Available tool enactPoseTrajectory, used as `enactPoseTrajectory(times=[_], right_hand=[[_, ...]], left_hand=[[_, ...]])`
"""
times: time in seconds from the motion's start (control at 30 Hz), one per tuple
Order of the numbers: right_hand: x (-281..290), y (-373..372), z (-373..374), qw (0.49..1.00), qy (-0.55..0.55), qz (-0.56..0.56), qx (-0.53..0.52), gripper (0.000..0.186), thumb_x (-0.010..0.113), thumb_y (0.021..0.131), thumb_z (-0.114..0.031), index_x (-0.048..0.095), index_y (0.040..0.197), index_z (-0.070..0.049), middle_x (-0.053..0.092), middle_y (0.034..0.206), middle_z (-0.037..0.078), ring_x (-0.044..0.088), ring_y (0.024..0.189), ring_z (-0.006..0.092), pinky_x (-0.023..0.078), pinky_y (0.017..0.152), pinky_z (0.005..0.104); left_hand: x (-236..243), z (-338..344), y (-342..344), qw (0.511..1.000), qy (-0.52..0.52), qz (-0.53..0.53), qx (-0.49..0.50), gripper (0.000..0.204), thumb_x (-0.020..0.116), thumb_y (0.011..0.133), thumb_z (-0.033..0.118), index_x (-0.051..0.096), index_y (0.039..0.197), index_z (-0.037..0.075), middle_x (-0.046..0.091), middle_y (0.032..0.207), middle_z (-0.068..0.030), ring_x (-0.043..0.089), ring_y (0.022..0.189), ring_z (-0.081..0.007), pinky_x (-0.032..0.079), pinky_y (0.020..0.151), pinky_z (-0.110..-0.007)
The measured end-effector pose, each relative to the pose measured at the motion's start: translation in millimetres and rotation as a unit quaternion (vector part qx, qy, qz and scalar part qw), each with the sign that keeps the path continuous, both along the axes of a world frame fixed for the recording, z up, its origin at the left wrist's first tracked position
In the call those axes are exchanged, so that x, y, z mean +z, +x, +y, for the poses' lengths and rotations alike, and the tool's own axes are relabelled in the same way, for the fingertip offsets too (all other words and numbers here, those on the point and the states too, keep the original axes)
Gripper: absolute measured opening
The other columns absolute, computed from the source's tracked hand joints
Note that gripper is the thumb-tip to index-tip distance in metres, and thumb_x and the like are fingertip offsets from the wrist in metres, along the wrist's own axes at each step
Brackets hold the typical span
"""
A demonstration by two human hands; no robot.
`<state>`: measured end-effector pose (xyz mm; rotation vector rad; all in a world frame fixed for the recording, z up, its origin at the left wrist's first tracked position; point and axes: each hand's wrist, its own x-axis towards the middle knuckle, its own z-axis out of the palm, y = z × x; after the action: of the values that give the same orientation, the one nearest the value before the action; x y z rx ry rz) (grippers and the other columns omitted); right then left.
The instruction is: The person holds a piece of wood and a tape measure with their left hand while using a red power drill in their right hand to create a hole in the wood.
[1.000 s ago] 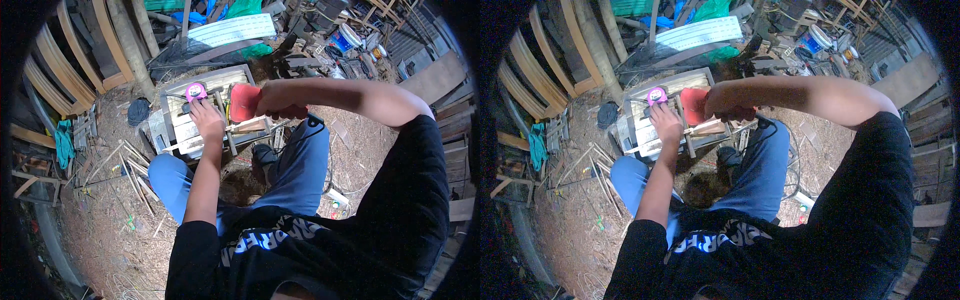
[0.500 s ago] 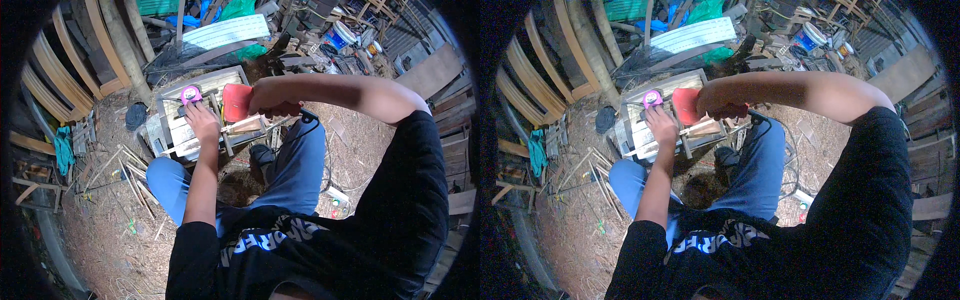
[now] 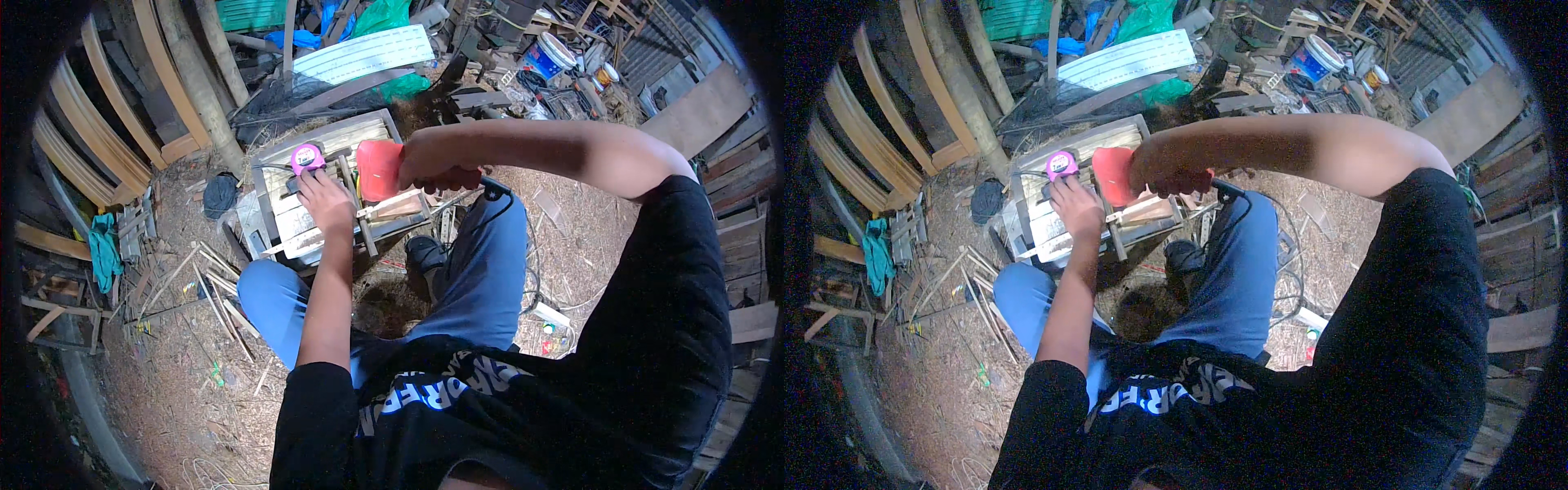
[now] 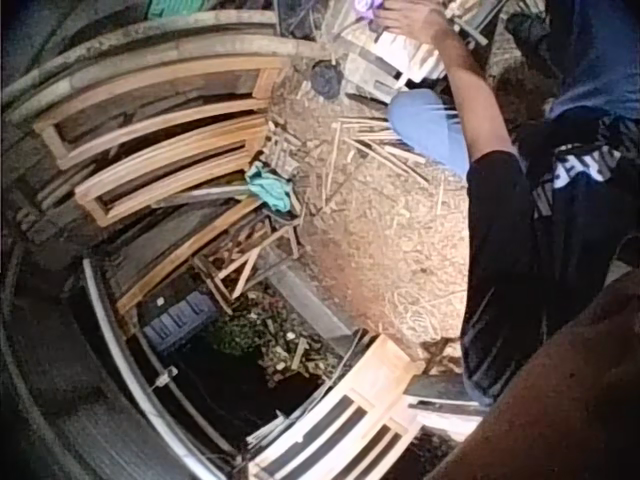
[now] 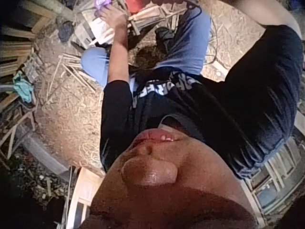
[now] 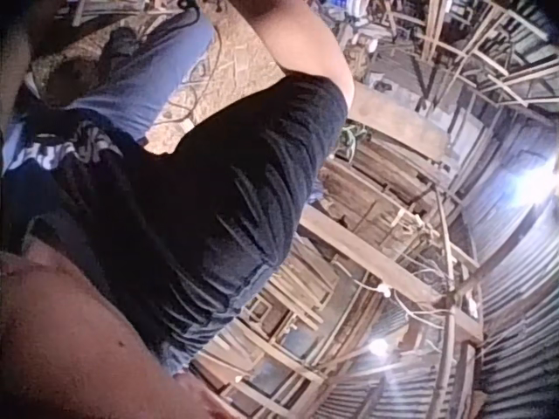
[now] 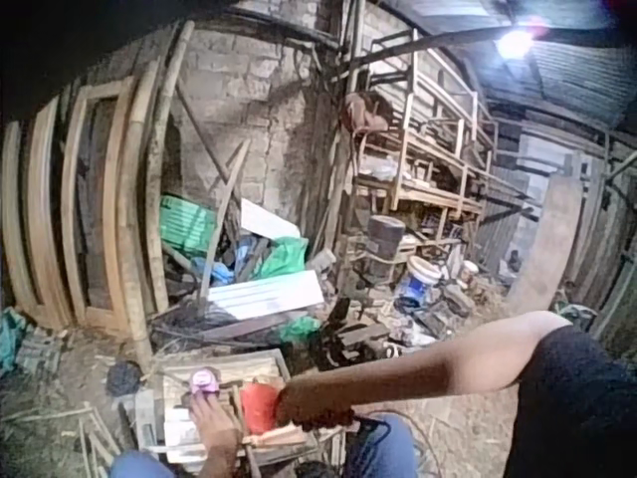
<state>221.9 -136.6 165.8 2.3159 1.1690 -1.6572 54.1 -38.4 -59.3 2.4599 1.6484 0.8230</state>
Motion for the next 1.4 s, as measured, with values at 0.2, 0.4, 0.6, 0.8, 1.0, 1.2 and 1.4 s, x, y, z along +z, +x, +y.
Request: enactPoseTrajectory(times=[0.2,0.4,0.6,0.8,1.0,1.2,1.4], right_hand=[[1,-1,-10,0.998,0.024,0.053,0.029,0.032,0.072,0.087,-0.035,0.063,0.078,-0.005,0.059,0.068,0.008,0.054,0.051,0.0202,0.044,0.043,0.0399],[-9,-9,-4,0.998,0.038,0.041,0.003,0.032,0.07,0.087,-0.034,0.061,0.078,-0.005,0.055,0.066,0.007,0.052,0.051,0.0196,0.042,0.043,0.0393],[27,-15,-6,1.0,-0.012,0.002,0.001,0.032,0.07,0.087,-0.034,0.062,0.079,-0.004,0.055,0.066,0.008,0.05,0.051,0.0193,0.042,0.042,0.0394],[-10,-10,-6,1.0,0.027,0.01,-0.006,0.032,0.073,0.086,-0.034,0.063,0.085,-0.004,0.059,0.069,0.008,0.053,0.052,0.02,0.044,0.045,0.0385],[2,-4,-4,0.999,0.028,0.021,-0.008,0.028,0.074,0.085,-0.029,0.065,0.08,-0.003,0.06,0.068,0.008,0.055,0.053,0.0203,0.045,0.046,0.0383],[10,-10,-12,0.997,0.069,0.035,0.025,0.027,0.074,0.086,-0.029,0.067,0.083,-0.004,0.059,0.067,0.008,0.055,0.052,0.0202,0.043,0.043,0.0386],[1,-16,-9,0.999,0.032,0.016,0.026,0.037,0.074,0.088,-0.036,0.064,0.08,-0.002,0.055,0.064,0.009,0.051,0.047,0.0216,0.041,0.041,0.0419]], left_hand=[[-2,1,0,1.0,0.02,0.004,0.002,0.043,0.06,0.094,0.023,0.051,0.129,-0.001,0.045,0.151,-0.0266,0.038,0.144,-0.0419,0.03,0.117,-0.056],[-5,4,-3,1.0,0.017,-0.016,0.006,0.039,0.06,0.094,0.022,0.052,0.126,-0.001,0.044,0.151,-0.0267,0.037,0.144,-0.0421,0.03,0.117,-0.057],[-4,0,-5,0.999,0.032,-0.01,0.006,0.037,0.058,0.096,0.021,0.052,0.125,-0.001,0.044,0.15,-0.0262,0.037,0.143,-0.042,0.031,0.115,-0.06],[-1,0,-1,1.0,0.026,0.0,0.003,0.038,0.057,0.096,0.021,0.053,0.127,-0.001,0.045,0.15,-0.0255,0.038,0.143,-0.0421,0.031,0.116,-0.059],[0,0,1,1.0,0.014,0.0,0.005,0.04,0.06,0.094,0.021,0.052,0.128,-0.001,0.045,0.15,-0.0249,0.037,0.144,-0.0415,0.031,0.116,-0.057],[-4,1,-4,1.0,0.028,0.004,0.013,0.04,0.06,0.094,0.021,0.053,0.126,0.0,0.045,0.15,-0.0243,0.038,0.142,-0.0413,0.031,0.115,-0.057],[0,-2,-3,1.0,0.015,-0.007,0.004,0.04,0.061,0.092,0.022,0.053,0.125,0.001,0.046,0.15,-0.024,0.039,0.142,-0.041,0.032,0.115,-0.057]])
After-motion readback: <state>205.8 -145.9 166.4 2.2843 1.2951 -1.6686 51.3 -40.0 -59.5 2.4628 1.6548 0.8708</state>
